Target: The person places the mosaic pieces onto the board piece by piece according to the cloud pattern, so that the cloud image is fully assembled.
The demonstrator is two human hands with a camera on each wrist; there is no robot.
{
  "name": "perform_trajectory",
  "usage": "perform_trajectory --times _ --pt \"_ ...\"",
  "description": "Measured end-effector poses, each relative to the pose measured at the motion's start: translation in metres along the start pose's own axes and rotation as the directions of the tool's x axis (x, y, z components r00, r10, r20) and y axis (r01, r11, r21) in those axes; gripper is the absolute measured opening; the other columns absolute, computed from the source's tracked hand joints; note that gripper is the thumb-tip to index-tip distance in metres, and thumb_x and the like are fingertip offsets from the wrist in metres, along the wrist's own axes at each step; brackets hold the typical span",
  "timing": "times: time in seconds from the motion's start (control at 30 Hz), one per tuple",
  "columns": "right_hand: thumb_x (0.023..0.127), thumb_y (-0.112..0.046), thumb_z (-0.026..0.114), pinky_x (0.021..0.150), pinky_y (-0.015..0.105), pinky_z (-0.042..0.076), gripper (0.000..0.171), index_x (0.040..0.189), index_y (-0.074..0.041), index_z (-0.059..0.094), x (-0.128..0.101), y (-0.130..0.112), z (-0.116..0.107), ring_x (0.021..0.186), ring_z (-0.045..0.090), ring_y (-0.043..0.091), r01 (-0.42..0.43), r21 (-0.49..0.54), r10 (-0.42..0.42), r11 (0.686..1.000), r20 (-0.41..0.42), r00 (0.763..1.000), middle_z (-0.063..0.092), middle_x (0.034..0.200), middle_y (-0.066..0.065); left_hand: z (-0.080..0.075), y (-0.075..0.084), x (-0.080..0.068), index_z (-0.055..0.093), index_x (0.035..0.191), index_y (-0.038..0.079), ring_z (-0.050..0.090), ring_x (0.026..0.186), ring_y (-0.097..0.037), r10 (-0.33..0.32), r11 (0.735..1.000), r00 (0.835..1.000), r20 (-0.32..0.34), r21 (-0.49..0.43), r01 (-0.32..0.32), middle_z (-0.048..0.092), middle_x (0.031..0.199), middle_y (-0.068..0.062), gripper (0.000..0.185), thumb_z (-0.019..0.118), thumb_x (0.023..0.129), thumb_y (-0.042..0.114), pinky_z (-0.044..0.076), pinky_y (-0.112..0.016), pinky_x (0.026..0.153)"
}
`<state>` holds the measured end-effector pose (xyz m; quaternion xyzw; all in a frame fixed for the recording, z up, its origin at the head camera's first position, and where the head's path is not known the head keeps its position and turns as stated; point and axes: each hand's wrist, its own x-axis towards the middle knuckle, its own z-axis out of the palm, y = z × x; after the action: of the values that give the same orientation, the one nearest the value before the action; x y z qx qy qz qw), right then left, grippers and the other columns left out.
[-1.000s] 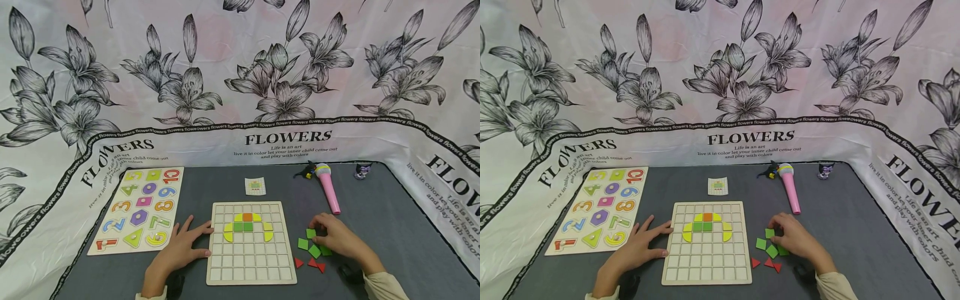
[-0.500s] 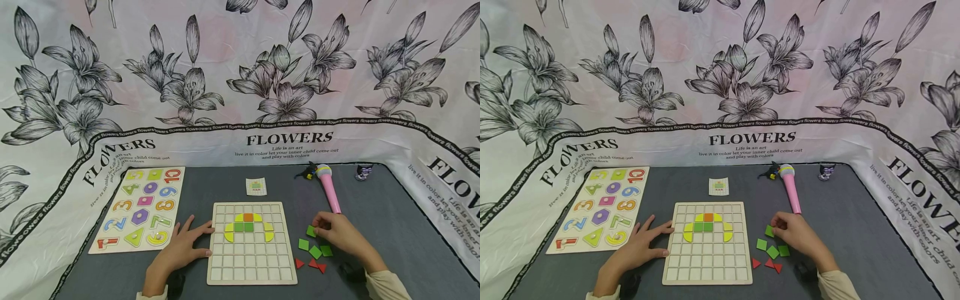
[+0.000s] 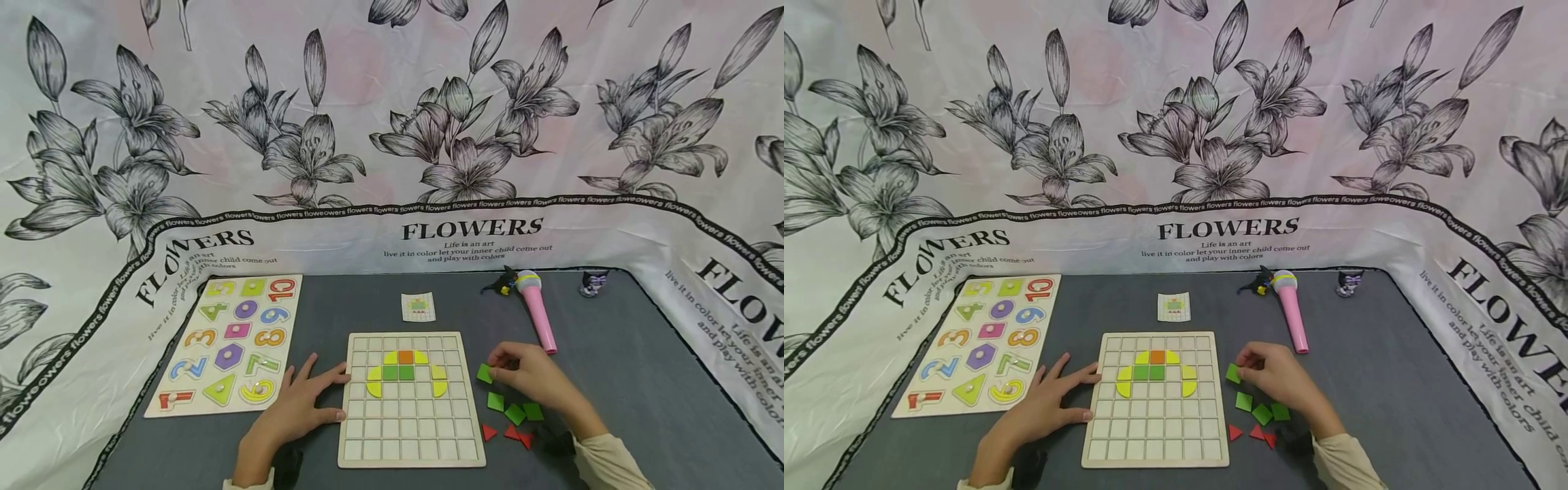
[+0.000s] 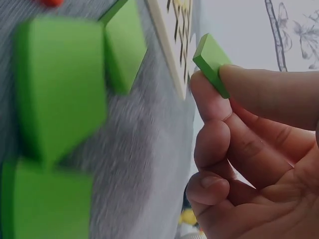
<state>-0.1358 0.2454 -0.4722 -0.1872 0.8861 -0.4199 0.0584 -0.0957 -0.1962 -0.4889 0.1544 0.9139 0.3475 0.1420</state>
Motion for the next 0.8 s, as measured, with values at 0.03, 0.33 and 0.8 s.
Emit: perform_trajectory --times 0.03,0.33,0.8 --pt "0.096 -0.005 0.079 0.071 0.030 0.057 0.008 0.096 -0.011 0.074 0.001 -0.002 0.002 0.081 0.065 0.010 0.010 0.004 -0.010 1.000 -0.003 1.000 0.069 0.089 -0.004 0.000 0.000 0.000 0.060 0.155 0.018 0.011 0.160 -0.052 0.001 1.000 1.000 -0.001 0.001 -0.001 0.058 0.156 -0.005 0.075 0.089 0.087 0.034 -0.003 -0.077 0.120" --pt "0.095 -0.005 0.080 0.069 0.029 0.054 0.007 0.097 -0.010 0.074 0.017 -0.019 0.021 0.079 0.062 0.013 0.050 0.076 -0.050 0.996 -0.001 0.999 0.067 0.087 -0.004 0.001 0.000 0.000 0.062 0.153 0.018 0.011 0.160 -0.052 -0.004 1.000 1.000 -0.011 0.010 0.005 0.055 0.159 -0.006 0.074 0.090 0.087 0.034 -0.003 -0.078 0.120" --pt "0.096 -0.005 0.077 0.065 0.029 0.048 0.005 0.094 -0.010 0.074 0.044 -0.038 0.054 0.076 0.057 0.010 0.128 0.044 -0.129 0.991 0.026 0.991 0.064 0.084 -0.008 0.002 -0.002 0.000 0.063 0.153 0.017 0.011 0.160 -0.052 0.004 1.000 1.000 -0.014 0.021 -0.003 0.055 0.159 -0.005 0.073 0.090 0.087 0.033 -0.004 -0.078 0.120"
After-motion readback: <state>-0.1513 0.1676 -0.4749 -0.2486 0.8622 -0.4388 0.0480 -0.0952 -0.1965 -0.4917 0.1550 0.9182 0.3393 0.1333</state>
